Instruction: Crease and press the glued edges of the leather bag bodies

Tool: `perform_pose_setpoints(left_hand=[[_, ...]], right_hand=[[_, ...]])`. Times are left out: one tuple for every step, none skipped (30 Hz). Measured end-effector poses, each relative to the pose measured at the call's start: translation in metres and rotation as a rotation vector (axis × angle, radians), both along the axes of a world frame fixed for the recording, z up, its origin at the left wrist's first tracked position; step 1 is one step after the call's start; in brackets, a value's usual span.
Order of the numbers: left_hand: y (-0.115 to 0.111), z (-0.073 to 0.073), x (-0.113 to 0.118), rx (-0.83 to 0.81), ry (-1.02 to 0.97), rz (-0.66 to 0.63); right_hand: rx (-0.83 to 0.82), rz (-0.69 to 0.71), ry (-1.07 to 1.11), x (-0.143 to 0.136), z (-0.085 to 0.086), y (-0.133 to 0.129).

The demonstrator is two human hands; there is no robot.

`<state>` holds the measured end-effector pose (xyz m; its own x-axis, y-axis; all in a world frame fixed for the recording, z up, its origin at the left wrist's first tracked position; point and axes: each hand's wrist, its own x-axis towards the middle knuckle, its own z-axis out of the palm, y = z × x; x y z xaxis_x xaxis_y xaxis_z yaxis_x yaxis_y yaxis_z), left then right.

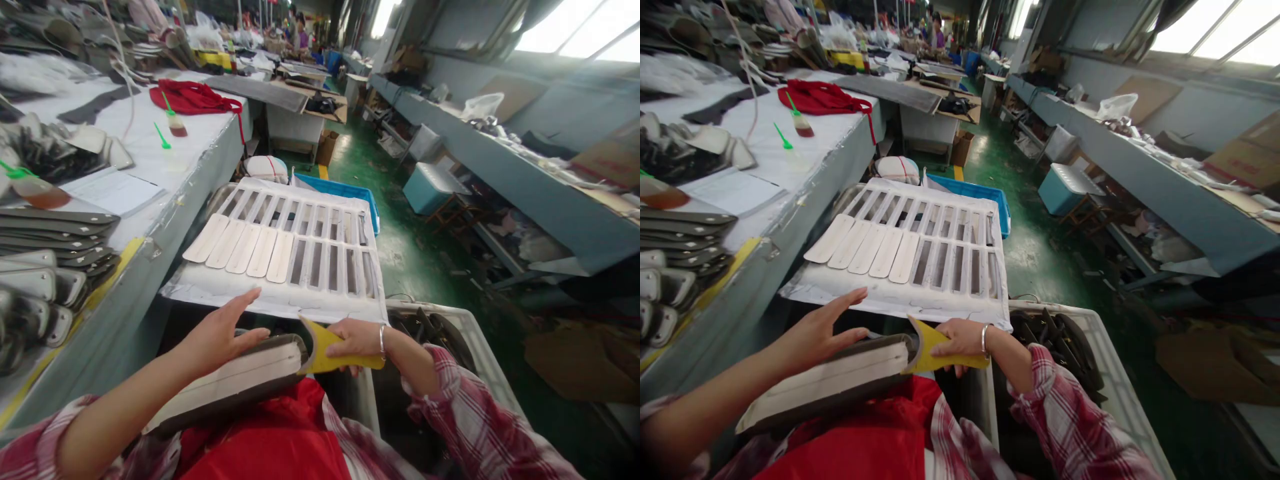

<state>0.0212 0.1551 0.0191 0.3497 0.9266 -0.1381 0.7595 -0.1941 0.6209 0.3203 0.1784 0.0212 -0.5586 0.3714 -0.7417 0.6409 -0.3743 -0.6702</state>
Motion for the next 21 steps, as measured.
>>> perform_pose_setpoints(left_hand=[[0.011,0.0,0.007,-0.035,-0.05,-0.037],[0.02,-0.003,0.017,-0.096,-0.103,-0.092],[0.028,-0.008,0.028,-0.174,-0.152,-0.155],[0.035,-0.014,0.039,-0.26,-0.189,-0.219],[0.04,-0.02,0.05,-0.34,-0.212,-0.281],[0.043,-0.027,0.058,-0.408,-0.223,-0.335],[0.045,-0.033,0.065,-0.465,-0.227,-0.384],[0.046,-0.038,0.069,-0.513,-0.231,-0.421],[0.046,-0.042,0.072,-0.557,-0.238,-0.451],[0.045,-0.044,0.073,-0.589,-0.25,-0.474],[0.044,-0.045,0.072,-0.603,-0.259,-0.487],[0.043,-0.045,0.072,-0.604,-0.262,-0.497],[0.041,-0.045,0.071,-0.594,-0.258,-0.509],[0.04,-0.044,0.071,-0.579,-0.248,-0.519],[0.038,-0.044,0.071,-0.563,-0.236,-0.529],[0.036,-0.044,0.072,-0.549,-0.222,-0.529],[0.035,-0.045,0.073,-0.54,-0.208,-0.521],[0.033,-0.046,0.075,-0.533,-0.196,-0.505],[0.032,-0.047,0.076,-0.526,-0.183,-0.483],[0.031,-0.048,0.077,-0.526,-0.173,-0.466],[0.031,-0.049,0.078,-0.53,-0.165,-0.457]], right_hand=[[-0.014,0.085,-0.034,0.0,-0.002,0.0],[-0.01,0.165,-0.067,-0.001,-0.005,0.0],[0.026,0.245,-0.104,-0.003,-0.007,0.002],[0.102,0.328,-0.14,-0.007,-0.008,0.004],[0.203,0.412,-0.174,-0.01,-0.009,0.007],[0.302,0.49,-0.197,-0.013,-0.009,0.01],[0.391,0.558,-0.221,-0.015,-0.008,0.013],[0.477,0.612,-0.254,-0.016,-0.007,0.015],[0.557,0.651,-0.291,-0.017,-0.006,0.016],[0.629,0.682,-0.328,-0.017,-0.006,0.016],[0.702,0.715,-0.361,-0.016,-0.006,0.016],[0.778,0.751,-0.381,-0.015,-0.007,0.016],[0.841,0.787,-0.385,-0.015,-0.009,0.016],[0.876,0.819,-0.375,-0.014,-0.011,0.016],[0.891,0.846,-0.366,-0.014,-0.014,0.017],[0.901,0.863,-0.364,-0.015,-0.017,0.018],[0.909,0.87,-0.369,-0.016,-0.019,0.018],[0.909,0.87,-0.376,-0.017,-0.02,0.018],[0.905,0.862,-0.386,-0.019,-0.021,0.018],[0.898,0.844,-0.397,-0.021,-0.022,0.017],[0.894,0.818,-0.404,-0.023,-0.022,0.015]])
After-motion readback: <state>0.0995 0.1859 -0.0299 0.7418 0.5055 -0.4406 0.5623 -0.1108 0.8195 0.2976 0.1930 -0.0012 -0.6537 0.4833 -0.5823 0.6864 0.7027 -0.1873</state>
